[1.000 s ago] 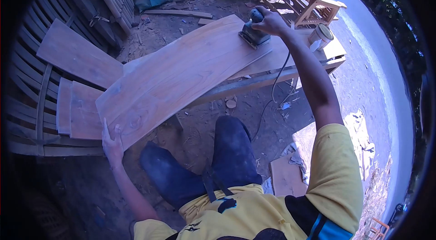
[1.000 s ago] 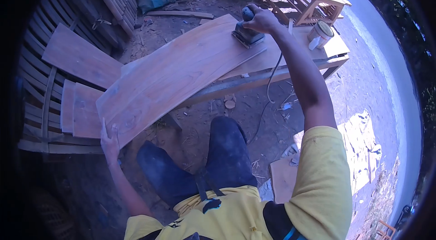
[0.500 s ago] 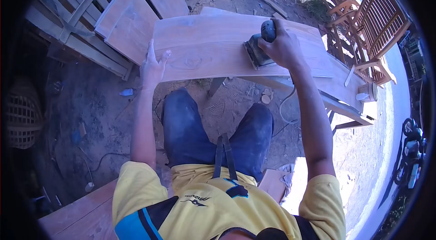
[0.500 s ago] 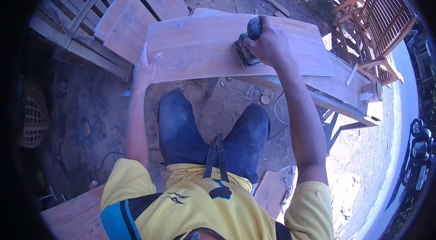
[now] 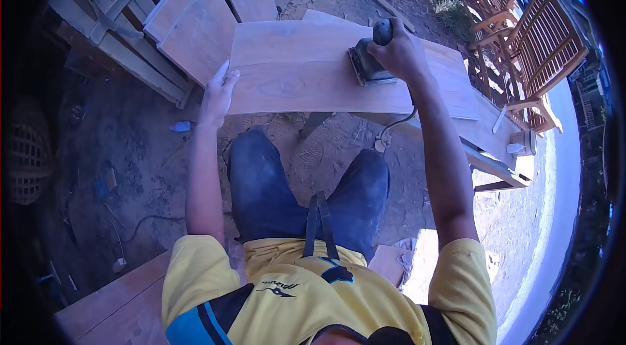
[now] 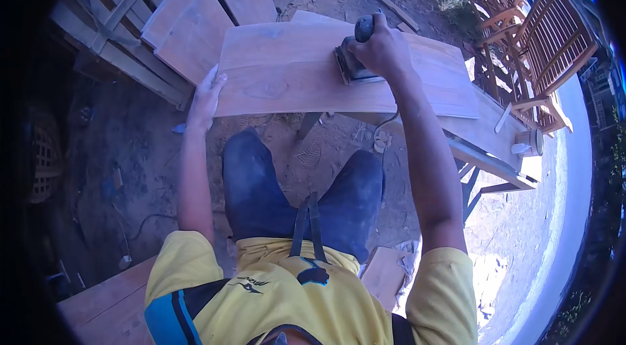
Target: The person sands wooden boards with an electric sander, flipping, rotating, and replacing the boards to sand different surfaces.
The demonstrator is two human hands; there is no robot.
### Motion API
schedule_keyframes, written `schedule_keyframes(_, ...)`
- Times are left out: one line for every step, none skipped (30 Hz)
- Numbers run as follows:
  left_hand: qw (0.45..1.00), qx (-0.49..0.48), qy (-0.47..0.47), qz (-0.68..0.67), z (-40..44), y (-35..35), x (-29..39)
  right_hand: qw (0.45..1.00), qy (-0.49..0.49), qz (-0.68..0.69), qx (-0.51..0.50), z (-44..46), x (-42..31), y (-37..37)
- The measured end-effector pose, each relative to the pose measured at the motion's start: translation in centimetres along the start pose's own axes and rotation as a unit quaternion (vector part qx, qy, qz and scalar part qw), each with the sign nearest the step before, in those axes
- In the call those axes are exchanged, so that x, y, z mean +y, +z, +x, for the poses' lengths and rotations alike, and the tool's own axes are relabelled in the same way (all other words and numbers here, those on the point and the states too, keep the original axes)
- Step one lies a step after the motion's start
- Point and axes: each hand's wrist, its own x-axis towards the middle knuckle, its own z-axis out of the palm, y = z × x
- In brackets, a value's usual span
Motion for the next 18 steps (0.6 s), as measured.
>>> schedule_keyframes(0.997, 0.003, 0.009, -0.081, 0.5, 0.6, -1.3, 1.0, -0.012, -0.003, -0.004, 0.3, -0.4, -0.1)
schedule_keyframes(0.987, 0.003, 0.02, -0.161, 0.9, 1.0, -2.4, 1.0, -0.002, -0.006, 0.002, 0.2, -0.5, -0.1)
schedule_keyframes(0.986, -0.008, -0.014, -0.167, 0.8, 0.9, -2.0, 1.0, 0.011, -0.009, 0.008, 0.0, -0.8, 0.0)
schedule_keyframes(0.985, -0.005, -0.014, -0.17, 0.6, 1.1, -1.6, 1.0, 0.007, -0.011, 0.007, -0.2, -2.0, 0.0)
schedule_keyframes(0.966, -0.01, -0.036, -0.256, 0.4, 1.3, -1.1, 1.0, -0.015, -0.001, -0.006, -0.3, -3.7, 0.7)
schedule_keyframes(0.939, -0.016, -0.057, -0.338, 0.2, 1.3, -1.0, 0.999, -0.036, 0.01, -0.019, -0.4, -5.8, 1.5)
schedule_keyframes(0.939, -0.012, -0.058, -0.338, 0.5, 1.1, -1.8, 0.997, -0.065, 0.024, -0.019, -0.3, -7.8, 2.4)
schedule_keyframes(0.886, -0.042, -0.087, -0.454, 1.2, 0.8, -3.2, 0.995, -0.093, 0.039, -0.019, -0.4, -9.8, 3.3)
schedule_keyframes(0.817, -0.072, -0.115, -0.561, 1.6, 0.6, -4.2, 0.993, -0.104, 0.045, -0.043, -0.7, -12.0, 4.0)
schedule_keyframes(0.817, -0.069, -0.115, -0.56, 1.6, 0.6, -4.4, 0.99, -0.116, 0.049, -0.067, -1.1, -14.0, 4.4)
schedule_keyframes(0.801, -0.088, -0.111, -0.582, 1.7, 0.5, -4.6, 0.984, -0.157, 0.052, -0.066, -2.1, -15.3, 4.5)
schedule_keyframes(0.784, -0.106, -0.106, -0.602, 1.6, 0.4, -4.8, 0.983, -0.162, 0.053, -0.069, -3.1, -15.6, 4.3)
schedule_keyframes(0.783, -0.1, -0.107, -0.604, 1.1, 0.3, -4.0, 0.974, -0.189, 0.067, -0.102, -4.4, -15.7, 4.0)
schedule_keyframes(0.807, -0.081, -0.129, -0.57, 0.7, 0.4, -3.2, 0.964, -0.216, 0.078, -0.137, -5.6, -15.6, 3.6)
schedule_keyframes(0.827, -0.063, -0.153, -0.537, 0.2, 0.8, -2.6, 0.964, -0.208, 0.071, -0.152, -6.9, -14.8, 2.8)
schedule_keyframes(0.824, -0.056, -0.154, -0.543, 0.2, 1.2, -2.7, 0.964, -0.201, 0.063, -0.165, -7.7, -13.5, 1.8)
schedule_keyframes(0.837, -0.039, -0.137, -0.528, 0.3, 1.4, -2.8, 0.969, -0.191, 0.051, -0.148, -8.1, -11.8, 1.3)
schedule_keyframes(0.85, -0.021, -0.124, -0.511, 0.2, 1.5, -3.1, 0.974, -0.18, 0.042, -0.132, -8.3, -10.2, 0.9)
